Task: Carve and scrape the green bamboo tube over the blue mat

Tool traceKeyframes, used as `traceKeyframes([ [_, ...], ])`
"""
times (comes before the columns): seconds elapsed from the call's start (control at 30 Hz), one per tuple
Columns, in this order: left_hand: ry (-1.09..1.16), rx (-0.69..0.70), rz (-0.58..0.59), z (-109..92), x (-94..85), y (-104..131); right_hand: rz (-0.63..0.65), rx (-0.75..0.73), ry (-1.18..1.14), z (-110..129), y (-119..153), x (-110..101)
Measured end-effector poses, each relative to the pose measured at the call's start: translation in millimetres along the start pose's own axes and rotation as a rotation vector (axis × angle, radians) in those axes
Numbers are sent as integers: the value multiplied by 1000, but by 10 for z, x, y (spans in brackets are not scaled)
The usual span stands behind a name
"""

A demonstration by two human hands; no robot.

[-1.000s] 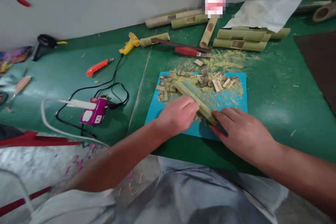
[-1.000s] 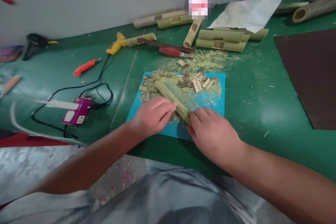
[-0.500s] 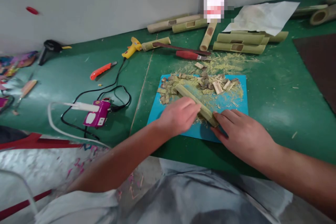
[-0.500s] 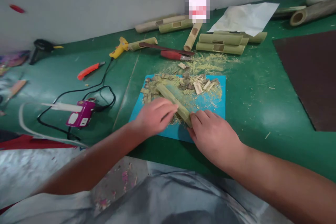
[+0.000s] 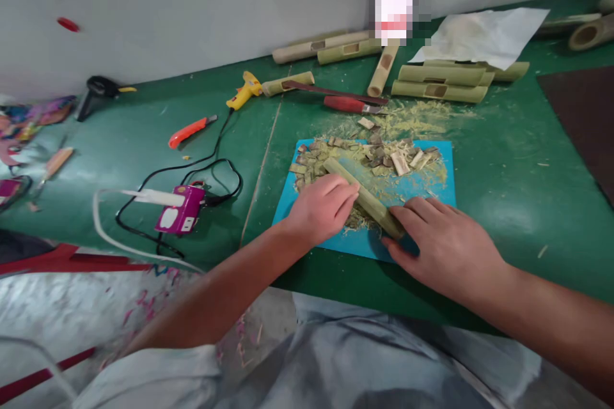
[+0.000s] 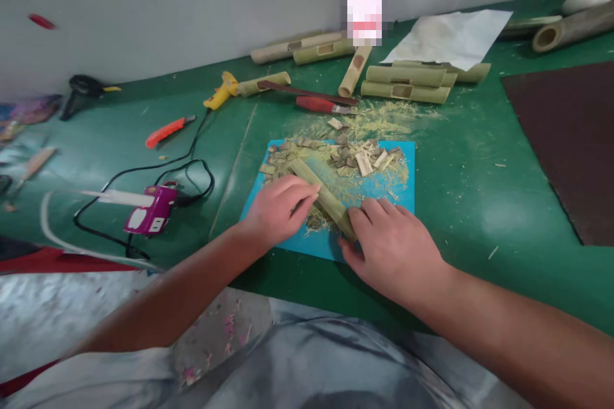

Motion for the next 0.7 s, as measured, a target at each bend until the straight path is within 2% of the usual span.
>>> traceKeyframes([
  [0.1, 4, -1, -32, 76, -8, 11, -45, -19, 2, -13, -20, 6],
  [0.2, -6, -73, -105, 100, -2, 8, -77, -9, 42, -46, -33, 8],
  [0.4, 7, -35, -32, -49, 53, 14, -44, -7, -4, -58, -36, 17],
  [0.57, 9, -128, -123, 50, 16, 38, -59, -15, -5, -47, -50, 43],
  [0.7, 93, -14, -56, -6, 82, 18, -79, -1, 25, -67, -61, 55],
])
Point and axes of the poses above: each hand's wrist, its own y-axis away from the middle knuckle, its own x-axis out of the palm, z = x × y, the point moved 2 cm from there along -y, towards the middle knuckle, and after that the axes turned 6 degrees about y, right-handed, at the moved point
